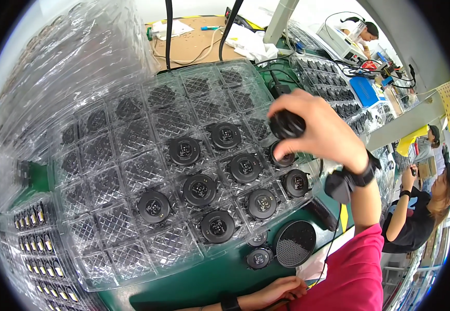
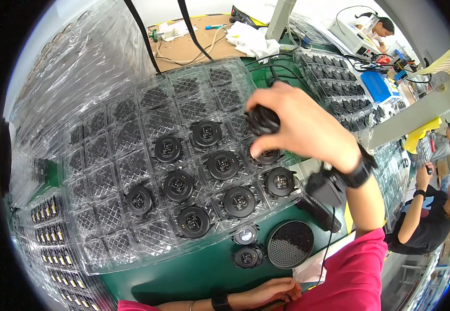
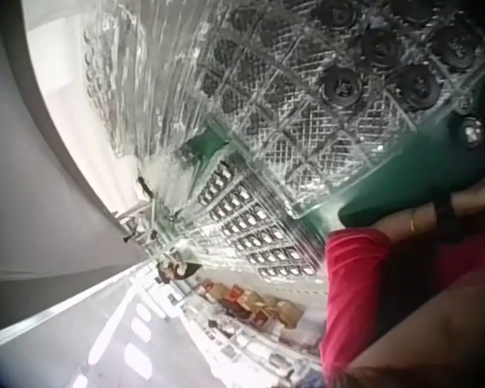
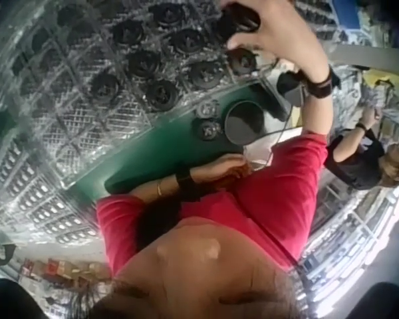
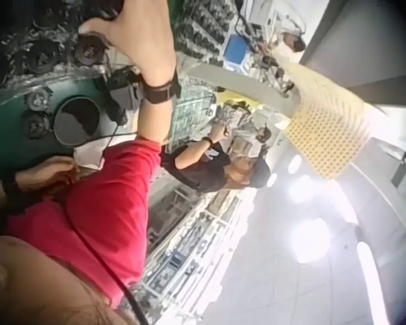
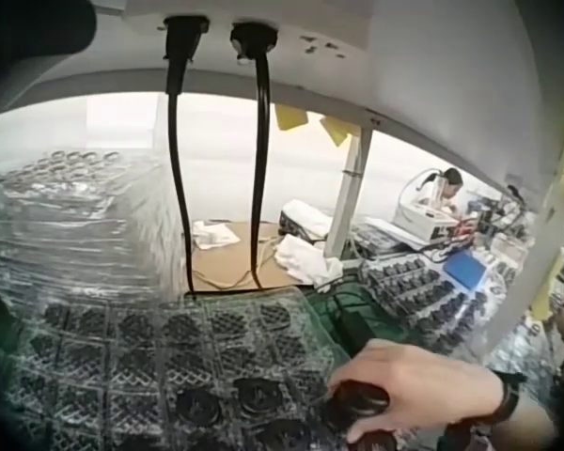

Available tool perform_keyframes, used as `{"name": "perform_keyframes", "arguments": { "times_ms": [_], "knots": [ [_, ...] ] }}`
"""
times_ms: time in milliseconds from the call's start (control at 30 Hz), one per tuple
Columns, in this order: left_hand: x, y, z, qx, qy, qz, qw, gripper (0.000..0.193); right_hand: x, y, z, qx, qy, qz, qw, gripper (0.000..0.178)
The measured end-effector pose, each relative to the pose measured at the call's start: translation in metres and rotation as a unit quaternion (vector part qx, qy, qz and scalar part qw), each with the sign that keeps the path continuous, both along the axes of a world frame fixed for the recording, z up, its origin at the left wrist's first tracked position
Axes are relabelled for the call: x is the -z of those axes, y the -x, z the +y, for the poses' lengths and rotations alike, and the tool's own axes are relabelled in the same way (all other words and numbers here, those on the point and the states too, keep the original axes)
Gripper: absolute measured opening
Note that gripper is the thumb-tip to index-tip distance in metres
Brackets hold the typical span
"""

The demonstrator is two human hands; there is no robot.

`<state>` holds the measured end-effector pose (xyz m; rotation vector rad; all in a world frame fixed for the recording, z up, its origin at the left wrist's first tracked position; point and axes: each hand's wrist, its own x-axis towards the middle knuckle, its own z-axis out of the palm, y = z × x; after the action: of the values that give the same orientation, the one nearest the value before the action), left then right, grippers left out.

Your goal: Assembling small electronic components by placing them on a housing and securing them with screws using an electric screwdriver.

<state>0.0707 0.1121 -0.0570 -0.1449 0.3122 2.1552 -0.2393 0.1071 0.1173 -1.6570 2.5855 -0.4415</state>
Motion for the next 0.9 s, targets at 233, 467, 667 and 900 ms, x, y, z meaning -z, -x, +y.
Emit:
{"name": "perform_keyframes", "arguments": {
  "times_ms": [233,467,667,900],
  "knots": [
    [0.014,-0.007,0.002,-0.003,0.014,0.027,1.000,0.026,0.012,0.046,-0.033,-0.024,-0.014,0.017,0.999,0.065],
    [0.031,-0.007,0.015,0.016,-0.033,0.086,0.996,0.028,0.035,0.081,-0.063,0.025,0.030,0.031,0.999,0.068],
    [0.033,-0.006,0.014,0.011,-0.014,0.100,0.995,0.029,0.015,0.086,-0.069,-0.013,-0.042,0.029,0.999,0.066],
    [0.036,-0.006,0.017,0.024,-0.018,0.119,0.992,0.030,0.048,0.108,-0.078,-0.012,0.107,0.155,0.982,0.059]
  ]
}}
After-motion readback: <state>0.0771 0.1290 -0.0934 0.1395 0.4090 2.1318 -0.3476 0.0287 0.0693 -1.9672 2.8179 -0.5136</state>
